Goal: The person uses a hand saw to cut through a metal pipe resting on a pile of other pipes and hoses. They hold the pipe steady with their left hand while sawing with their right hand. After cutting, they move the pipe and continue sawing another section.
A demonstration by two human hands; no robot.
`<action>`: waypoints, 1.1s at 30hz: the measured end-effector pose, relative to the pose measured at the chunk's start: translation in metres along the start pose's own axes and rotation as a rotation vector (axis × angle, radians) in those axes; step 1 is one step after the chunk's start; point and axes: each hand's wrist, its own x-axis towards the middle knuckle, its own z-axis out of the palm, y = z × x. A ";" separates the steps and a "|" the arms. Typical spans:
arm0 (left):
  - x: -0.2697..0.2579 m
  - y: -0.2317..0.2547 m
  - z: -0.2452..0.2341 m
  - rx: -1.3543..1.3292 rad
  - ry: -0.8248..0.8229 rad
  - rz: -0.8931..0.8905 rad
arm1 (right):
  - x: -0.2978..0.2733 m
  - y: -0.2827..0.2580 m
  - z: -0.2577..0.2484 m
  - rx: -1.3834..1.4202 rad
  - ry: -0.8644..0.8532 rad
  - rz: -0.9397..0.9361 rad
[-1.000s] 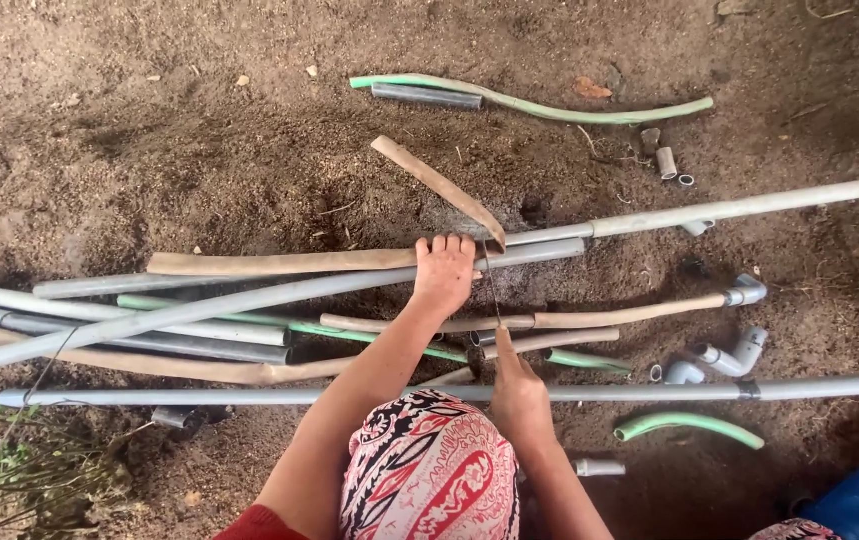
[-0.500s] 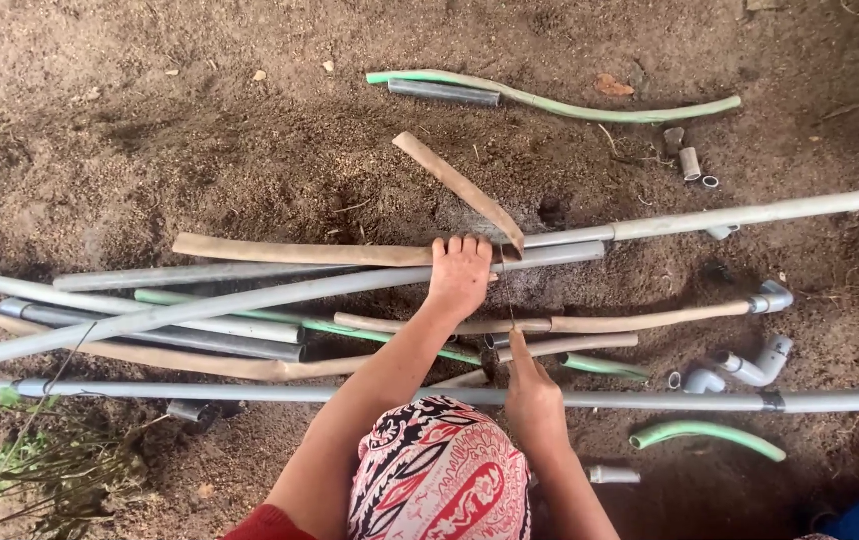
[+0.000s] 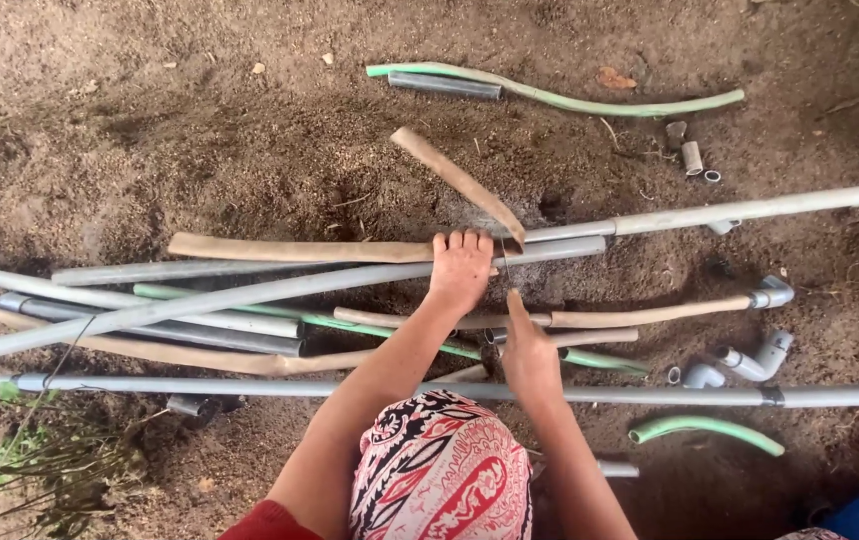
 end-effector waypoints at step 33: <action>0.008 0.011 -0.085 -0.027 -0.428 -0.045 | -0.023 -0.020 -0.026 0.241 -0.279 0.420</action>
